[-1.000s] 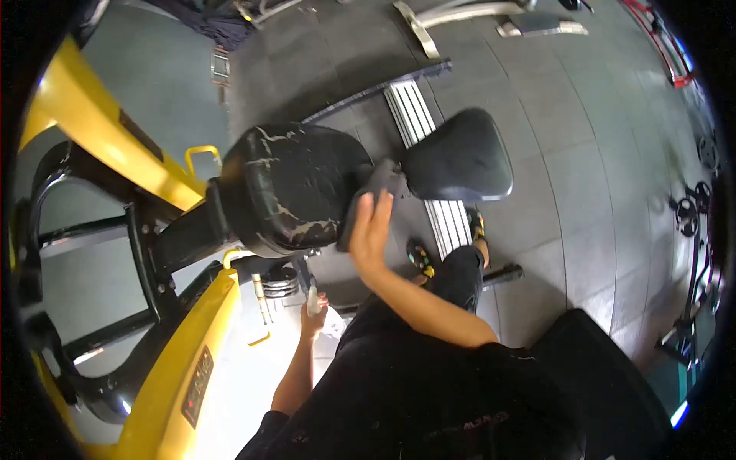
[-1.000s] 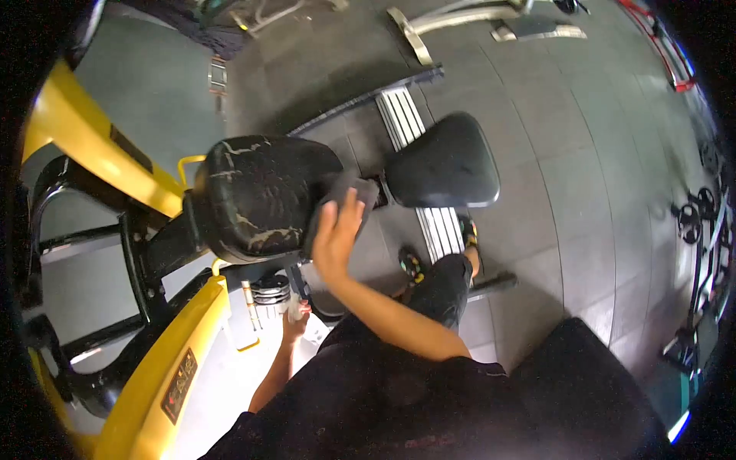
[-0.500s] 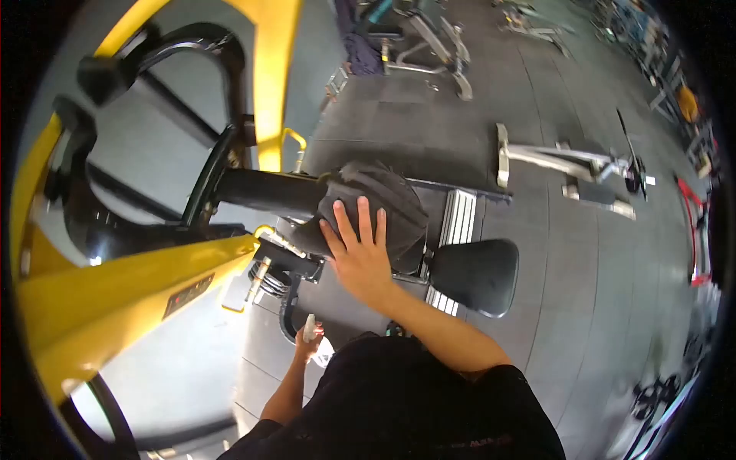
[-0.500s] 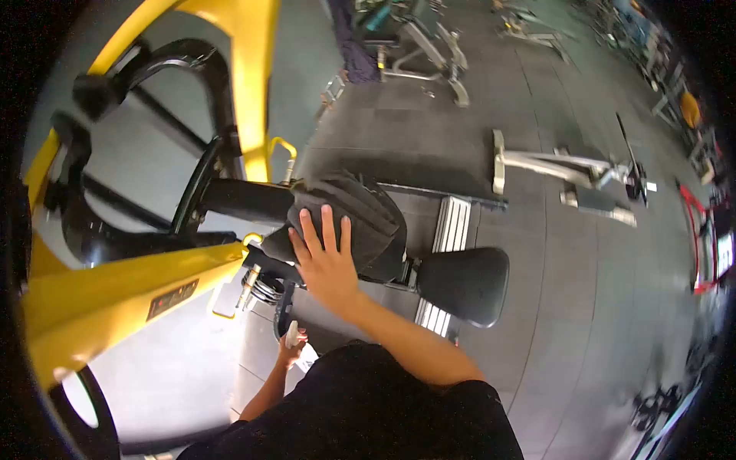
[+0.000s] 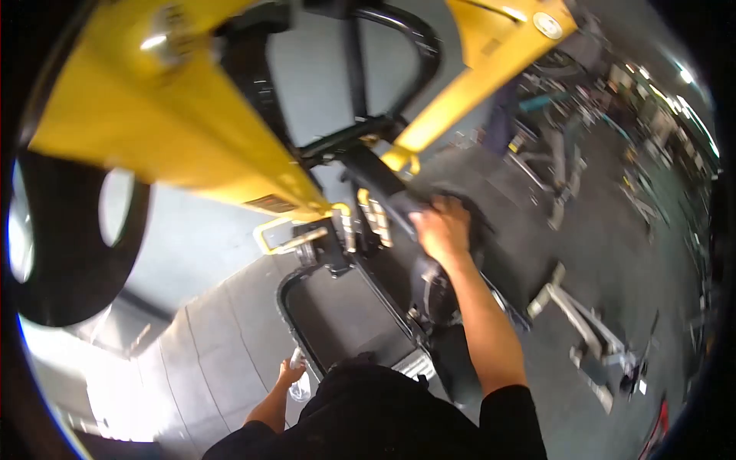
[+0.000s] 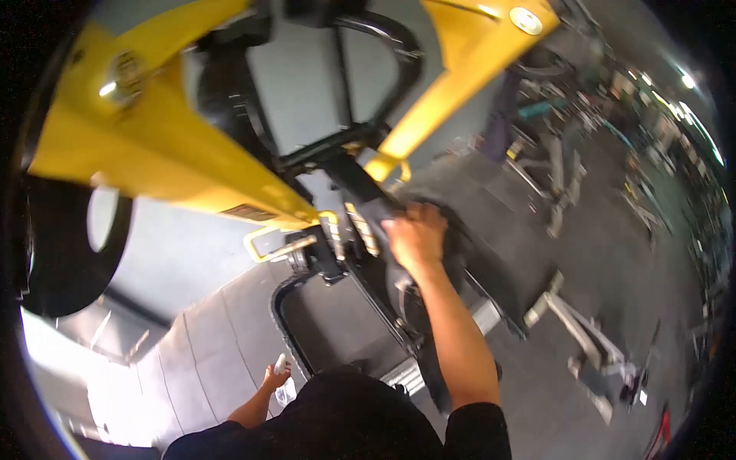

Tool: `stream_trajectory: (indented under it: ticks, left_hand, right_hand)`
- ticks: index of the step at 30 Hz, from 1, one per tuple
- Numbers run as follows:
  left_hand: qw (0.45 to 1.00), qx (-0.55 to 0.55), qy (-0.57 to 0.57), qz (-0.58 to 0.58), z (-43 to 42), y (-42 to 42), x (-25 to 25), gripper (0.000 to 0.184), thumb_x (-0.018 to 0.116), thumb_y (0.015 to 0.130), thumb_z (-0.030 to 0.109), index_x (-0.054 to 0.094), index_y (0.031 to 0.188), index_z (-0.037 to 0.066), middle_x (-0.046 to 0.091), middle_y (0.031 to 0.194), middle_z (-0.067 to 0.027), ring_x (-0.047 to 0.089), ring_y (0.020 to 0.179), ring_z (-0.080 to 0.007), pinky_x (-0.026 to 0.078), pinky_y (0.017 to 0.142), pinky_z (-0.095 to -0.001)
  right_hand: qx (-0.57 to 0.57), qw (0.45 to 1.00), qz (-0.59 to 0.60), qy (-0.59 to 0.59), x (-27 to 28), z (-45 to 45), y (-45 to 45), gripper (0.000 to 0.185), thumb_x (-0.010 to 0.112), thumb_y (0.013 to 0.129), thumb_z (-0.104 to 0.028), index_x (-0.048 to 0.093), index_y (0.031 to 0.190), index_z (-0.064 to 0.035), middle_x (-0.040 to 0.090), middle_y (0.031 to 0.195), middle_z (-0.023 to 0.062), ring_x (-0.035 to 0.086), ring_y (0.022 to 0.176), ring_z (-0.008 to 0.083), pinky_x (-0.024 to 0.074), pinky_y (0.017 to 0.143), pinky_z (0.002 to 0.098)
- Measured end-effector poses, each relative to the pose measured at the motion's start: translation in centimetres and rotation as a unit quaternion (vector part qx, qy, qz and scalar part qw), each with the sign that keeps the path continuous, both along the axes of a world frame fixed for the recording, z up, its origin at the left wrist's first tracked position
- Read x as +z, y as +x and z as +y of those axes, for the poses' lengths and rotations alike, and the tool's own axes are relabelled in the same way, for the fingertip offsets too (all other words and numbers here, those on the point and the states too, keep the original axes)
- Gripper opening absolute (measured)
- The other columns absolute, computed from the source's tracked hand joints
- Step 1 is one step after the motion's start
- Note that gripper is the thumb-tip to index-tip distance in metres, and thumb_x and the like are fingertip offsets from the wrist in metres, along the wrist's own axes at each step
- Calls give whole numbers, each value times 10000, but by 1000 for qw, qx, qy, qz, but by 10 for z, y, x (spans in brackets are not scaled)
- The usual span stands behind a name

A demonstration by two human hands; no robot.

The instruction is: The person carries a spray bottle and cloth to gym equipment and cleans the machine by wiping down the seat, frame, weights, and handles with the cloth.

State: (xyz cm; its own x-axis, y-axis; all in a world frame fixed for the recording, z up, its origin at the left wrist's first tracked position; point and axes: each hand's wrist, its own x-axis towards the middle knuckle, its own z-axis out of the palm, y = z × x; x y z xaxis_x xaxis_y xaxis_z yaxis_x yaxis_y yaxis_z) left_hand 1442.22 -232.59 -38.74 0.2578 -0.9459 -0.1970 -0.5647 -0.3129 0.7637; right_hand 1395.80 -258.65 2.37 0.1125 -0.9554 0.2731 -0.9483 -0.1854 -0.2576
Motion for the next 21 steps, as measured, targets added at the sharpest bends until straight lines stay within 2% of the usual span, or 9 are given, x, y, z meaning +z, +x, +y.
stream_trajectory:
  ticks: [3,6,7,8,9,12,15,18,21]
  left_hand:
    - [968,79,96,-219,66,11,-33,442,728,827,453,734,1055,75,720,950,-202,715,860,-353,562,730,-483]
    - [978,142,152,16,131,11,-22,456,745,723,356,741,1112,118,752,1060,-121,724,966,-241,568,875,-412]
    - [949,220,166,154,150,9,-11,394,751,725,316,755,1090,167,761,971,-94,731,887,-214,579,829,-375]
    - [963,192,187,-28,180,0,1,366,757,717,301,762,1067,195,760,905,-83,733,846,-217,581,793,-372]
    - [951,240,195,-6,198,-8,23,375,770,700,308,765,1056,191,757,894,-86,735,841,-218,582,789,-370]
    - [939,295,178,-11,244,-15,59,396,765,692,318,769,1067,191,754,898,-86,734,845,-217,580,805,-361]
    - [933,343,103,-16,290,-20,80,358,778,738,342,761,1032,138,748,913,-98,723,823,-219,574,782,-366]
    - [937,341,-3,-73,322,-8,67,694,676,826,155,467,1486,99,705,1112,-172,681,940,-324,563,832,-431]
    - [921,389,14,-24,351,-2,69,653,653,825,123,504,1460,105,716,1044,-151,677,869,-304,569,781,-410]
  right_hand:
    - [9,982,-13,-190,-42,9,29,405,548,1014,-384,735,1095,-35,623,1334,219,530,1273,448,416,1030,567]
    - [88,940,-322,-70,-33,52,57,537,513,1044,-445,658,1194,50,644,1294,258,643,1138,417,514,993,461]
    - [53,854,-517,-14,-46,44,64,577,486,1053,-467,626,1236,63,650,1289,234,654,1133,379,527,986,446]
    - [11,724,-687,53,-53,31,73,619,459,1063,-489,594,1279,76,656,1283,210,666,1128,342,540,979,431]
    - [5,533,-834,143,-19,36,80,650,435,1067,-509,530,1360,63,626,1314,162,624,1198,288,512,1016,438]
    - [297,265,-902,167,48,48,84,629,420,1062,-537,453,1470,-59,543,1424,144,553,1296,299,425,1121,474]
    - [220,283,-933,21,169,93,100,608,386,1076,-526,445,1474,-70,518,1442,136,552,1279,290,447,1097,469]
    - [254,415,-856,-176,237,118,138,684,478,1050,-526,422,1482,2,473,1499,140,500,1338,308,398,1137,443]
    - [418,625,-428,-501,314,130,172,674,495,1039,-498,436,1472,15,451,1512,191,481,1359,367,342,1150,526]
